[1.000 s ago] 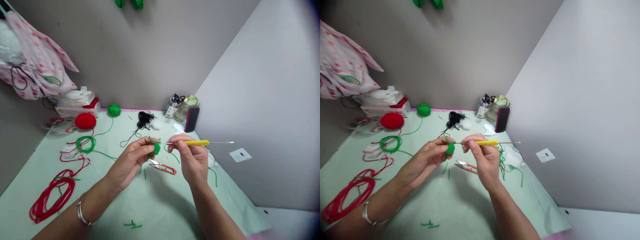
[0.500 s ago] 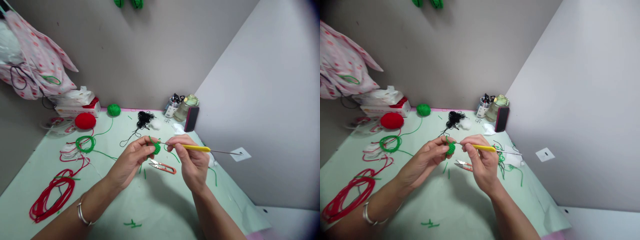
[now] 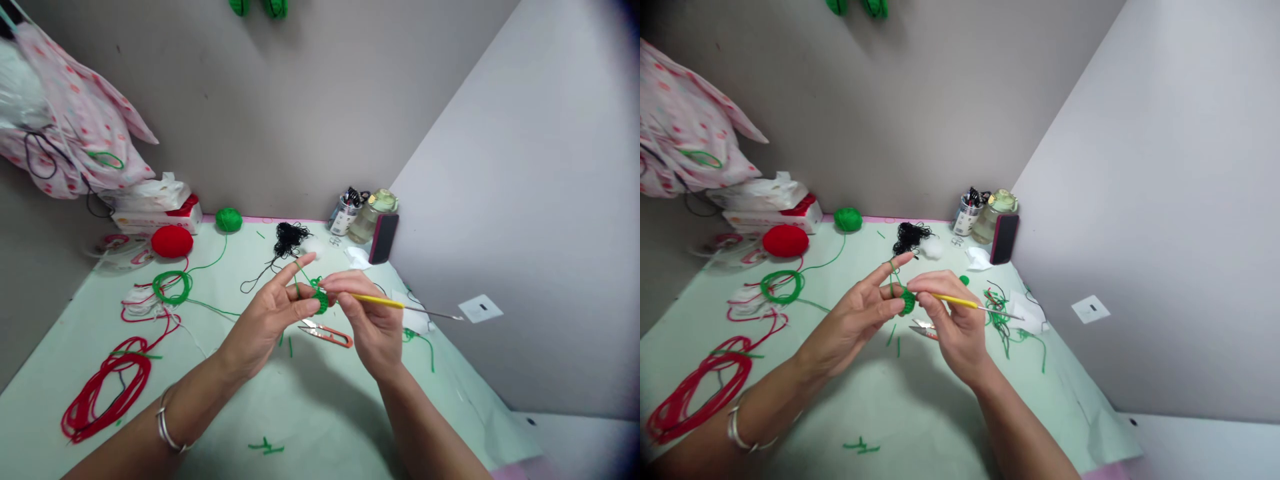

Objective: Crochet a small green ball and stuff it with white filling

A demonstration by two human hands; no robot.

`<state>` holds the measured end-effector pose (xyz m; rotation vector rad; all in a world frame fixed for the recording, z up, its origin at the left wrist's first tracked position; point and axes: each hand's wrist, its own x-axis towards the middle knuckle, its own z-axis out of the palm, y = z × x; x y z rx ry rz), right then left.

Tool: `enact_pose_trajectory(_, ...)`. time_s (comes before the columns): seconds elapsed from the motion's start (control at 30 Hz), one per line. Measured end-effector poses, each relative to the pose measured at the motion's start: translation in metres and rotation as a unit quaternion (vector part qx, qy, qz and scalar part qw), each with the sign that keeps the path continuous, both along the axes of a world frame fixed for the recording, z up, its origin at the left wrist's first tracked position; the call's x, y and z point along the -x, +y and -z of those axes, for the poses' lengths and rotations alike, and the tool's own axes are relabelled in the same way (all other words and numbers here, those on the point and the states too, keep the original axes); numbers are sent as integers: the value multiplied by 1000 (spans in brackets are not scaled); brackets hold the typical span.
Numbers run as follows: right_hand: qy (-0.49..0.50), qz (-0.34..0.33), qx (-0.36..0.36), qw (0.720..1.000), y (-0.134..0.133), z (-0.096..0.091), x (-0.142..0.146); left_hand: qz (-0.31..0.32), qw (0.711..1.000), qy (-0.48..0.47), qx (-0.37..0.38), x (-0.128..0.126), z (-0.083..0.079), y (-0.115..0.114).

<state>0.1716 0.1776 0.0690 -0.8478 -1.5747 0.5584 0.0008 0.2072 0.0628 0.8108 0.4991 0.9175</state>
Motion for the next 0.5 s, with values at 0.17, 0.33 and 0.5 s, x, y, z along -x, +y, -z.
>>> enact_pose_trajectory(0.17,-50,66,-51,995,-3,1,4,-26,999,18,-18,-2,1,-2)
enact_pose_trajectory(0.33,14,87,-16,996,-2,4,4,-26,999,17,-43,-1,2,-3)
enact_pose_trajectory(0.5,99,41,33,994,2,7,2,-15,999,7,-34,-1,1,-2)
